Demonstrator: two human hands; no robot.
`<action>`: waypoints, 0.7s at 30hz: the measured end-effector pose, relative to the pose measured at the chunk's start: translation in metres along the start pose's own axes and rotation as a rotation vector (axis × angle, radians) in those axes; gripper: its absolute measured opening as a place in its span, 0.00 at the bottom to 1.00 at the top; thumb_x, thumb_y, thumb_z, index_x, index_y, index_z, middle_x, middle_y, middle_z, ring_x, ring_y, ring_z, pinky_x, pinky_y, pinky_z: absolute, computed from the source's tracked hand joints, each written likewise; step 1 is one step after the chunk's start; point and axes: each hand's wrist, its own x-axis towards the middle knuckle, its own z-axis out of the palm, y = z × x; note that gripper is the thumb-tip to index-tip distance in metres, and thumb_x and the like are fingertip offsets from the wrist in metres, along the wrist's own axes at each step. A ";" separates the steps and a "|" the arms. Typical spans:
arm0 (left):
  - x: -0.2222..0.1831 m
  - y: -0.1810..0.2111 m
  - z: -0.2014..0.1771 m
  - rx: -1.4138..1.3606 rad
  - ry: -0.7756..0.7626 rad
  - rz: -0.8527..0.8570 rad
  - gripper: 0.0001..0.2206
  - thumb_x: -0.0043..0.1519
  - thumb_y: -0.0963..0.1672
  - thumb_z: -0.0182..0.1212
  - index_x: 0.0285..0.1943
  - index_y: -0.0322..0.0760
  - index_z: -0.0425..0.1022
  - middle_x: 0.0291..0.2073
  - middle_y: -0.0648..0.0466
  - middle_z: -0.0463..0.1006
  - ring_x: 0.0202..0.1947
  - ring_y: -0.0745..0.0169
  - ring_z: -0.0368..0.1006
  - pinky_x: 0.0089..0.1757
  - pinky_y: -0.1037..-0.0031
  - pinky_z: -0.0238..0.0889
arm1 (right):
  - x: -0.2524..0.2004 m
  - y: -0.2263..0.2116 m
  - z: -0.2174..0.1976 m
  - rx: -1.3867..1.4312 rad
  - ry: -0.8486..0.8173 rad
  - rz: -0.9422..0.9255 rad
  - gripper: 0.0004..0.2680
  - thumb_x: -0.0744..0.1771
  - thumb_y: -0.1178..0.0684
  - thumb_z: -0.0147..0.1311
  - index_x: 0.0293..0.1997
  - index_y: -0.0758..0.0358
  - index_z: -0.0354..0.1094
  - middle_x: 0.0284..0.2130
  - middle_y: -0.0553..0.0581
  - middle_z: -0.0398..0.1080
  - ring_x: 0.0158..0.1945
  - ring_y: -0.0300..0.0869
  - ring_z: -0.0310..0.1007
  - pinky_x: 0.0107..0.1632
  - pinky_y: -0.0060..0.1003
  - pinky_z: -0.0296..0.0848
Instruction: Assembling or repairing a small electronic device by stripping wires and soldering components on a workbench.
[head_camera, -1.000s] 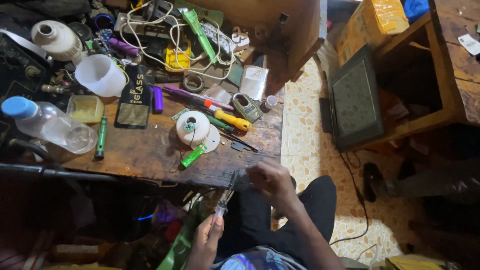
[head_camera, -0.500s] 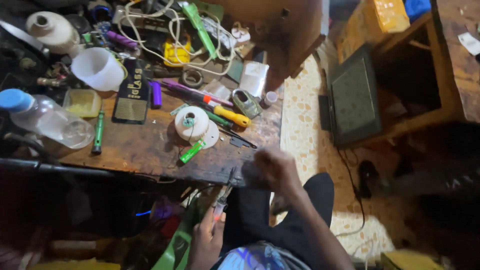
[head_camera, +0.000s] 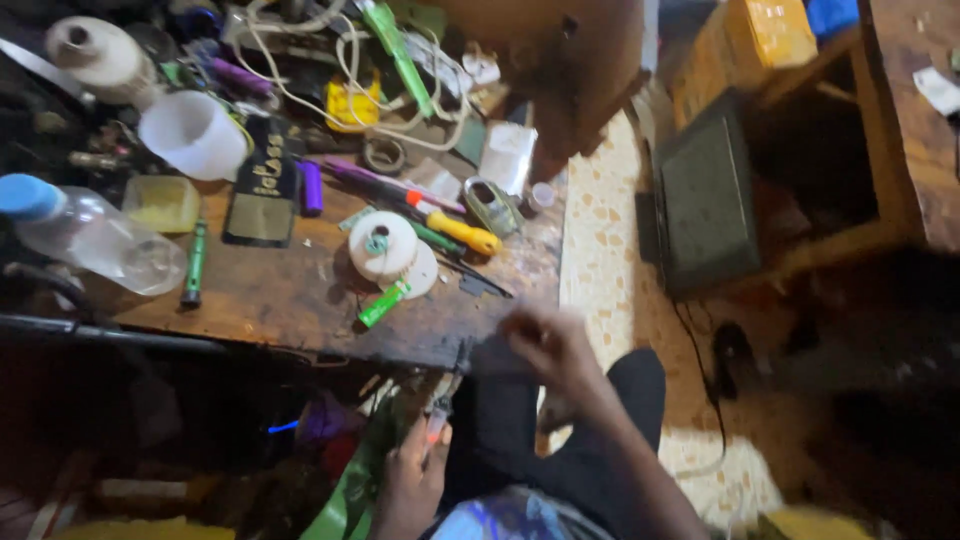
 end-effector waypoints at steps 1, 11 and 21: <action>0.001 0.006 -0.002 -0.012 -0.056 -0.101 0.15 0.54 0.53 0.44 0.35 0.44 0.68 0.22 0.50 0.75 0.26 0.49 0.72 0.29 0.68 0.57 | 0.000 0.000 0.004 0.007 -0.028 -0.023 0.03 0.59 0.62 0.50 0.26 0.59 0.65 0.21 0.48 0.65 0.25 0.34 0.62 0.28 0.27 0.61; -0.002 -0.004 0.000 -0.017 -0.062 -0.093 0.20 0.56 0.54 0.32 0.34 0.43 0.69 0.26 0.55 0.77 0.27 0.55 0.73 0.30 0.71 0.58 | 0.001 -0.002 -0.004 0.054 0.017 0.041 0.03 0.59 0.63 0.50 0.26 0.60 0.65 0.21 0.49 0.66 0.23 0.32 0.59 0.26 0.25 0.56; 0.002 -0.012 0.016 0.075 0.055 -0.011 0.13 0.55 0.54 0.45 0.33 0.44 0.63 0.18 0.47 0.70 0.23 0.44 0.67 0.26 0.66 0.53 | -0.002 -0.009 -0.001 0.093 -0.118 0.050 0.03 0.59 0.61 0.51 0.24 0.58 0.64 0.19 0.46 0.66 0.25 0.31 0.62 0.27 0.25 0.60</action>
